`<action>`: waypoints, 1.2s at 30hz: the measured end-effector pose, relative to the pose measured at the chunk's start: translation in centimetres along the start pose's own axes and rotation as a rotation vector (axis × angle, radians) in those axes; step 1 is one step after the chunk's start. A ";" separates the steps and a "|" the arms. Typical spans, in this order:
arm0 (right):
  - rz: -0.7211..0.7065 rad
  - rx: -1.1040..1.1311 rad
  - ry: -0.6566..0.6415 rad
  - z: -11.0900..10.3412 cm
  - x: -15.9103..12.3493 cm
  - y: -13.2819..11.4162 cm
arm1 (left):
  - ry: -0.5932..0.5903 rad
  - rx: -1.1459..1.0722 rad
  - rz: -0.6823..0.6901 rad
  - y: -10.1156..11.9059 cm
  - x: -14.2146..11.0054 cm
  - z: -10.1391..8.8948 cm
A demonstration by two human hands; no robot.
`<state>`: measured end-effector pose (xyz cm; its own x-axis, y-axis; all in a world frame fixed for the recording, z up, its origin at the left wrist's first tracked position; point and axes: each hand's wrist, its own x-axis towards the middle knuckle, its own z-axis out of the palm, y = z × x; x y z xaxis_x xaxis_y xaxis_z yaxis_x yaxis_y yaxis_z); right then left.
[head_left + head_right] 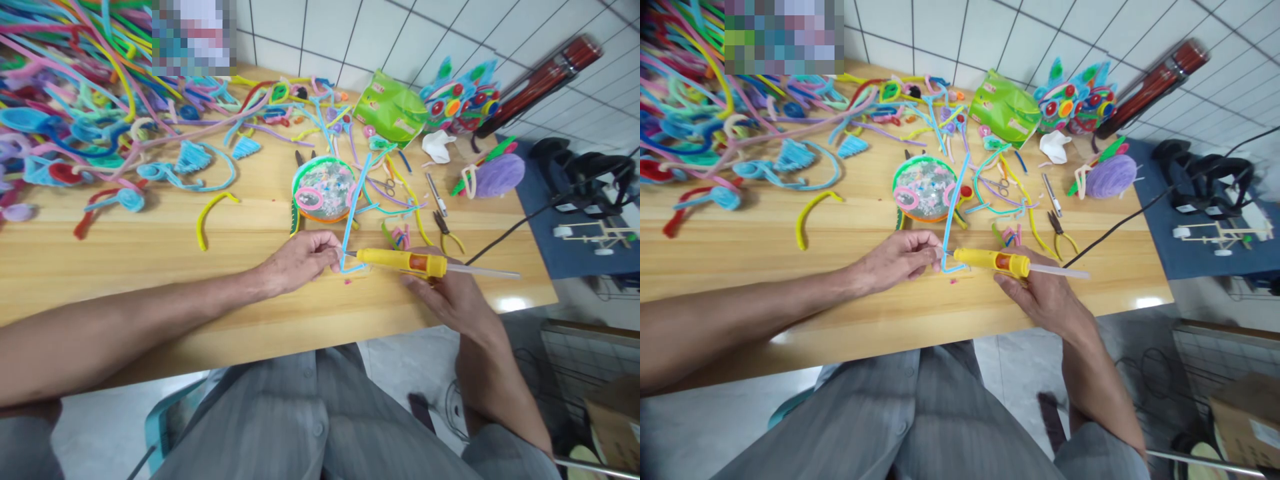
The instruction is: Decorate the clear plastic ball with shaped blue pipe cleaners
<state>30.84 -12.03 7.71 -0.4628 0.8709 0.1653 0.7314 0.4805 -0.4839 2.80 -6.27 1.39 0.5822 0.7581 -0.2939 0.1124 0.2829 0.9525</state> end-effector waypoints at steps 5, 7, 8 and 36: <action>-0.051 -0.018 0.011 0.0 0.0 0.0 | -0.001 0.003 0.008 0.0 0.0 0.0; -0.061 -0.024 0.012 0.0 -0.1 0.0 | 0.001 0.008 0.006 0.0 0.0 0.0; -0.059 -0.026 0.013 0.0 -0.1 0.1 | 0.000 0.013 0.006 0.0 0.0 0.0; 0.819 -0.077 0.848 -4.3 -4.2 18.3 | -0.044 0.066 0.046 1.0 -0.8 0.1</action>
<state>48.32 -6.49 1.80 0.6180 0.6980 0.3618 0.6971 -0.2737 -0.6627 2.52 -6.61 2.57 0.6224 0.7427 -0.2470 0.1367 0.2076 0.9686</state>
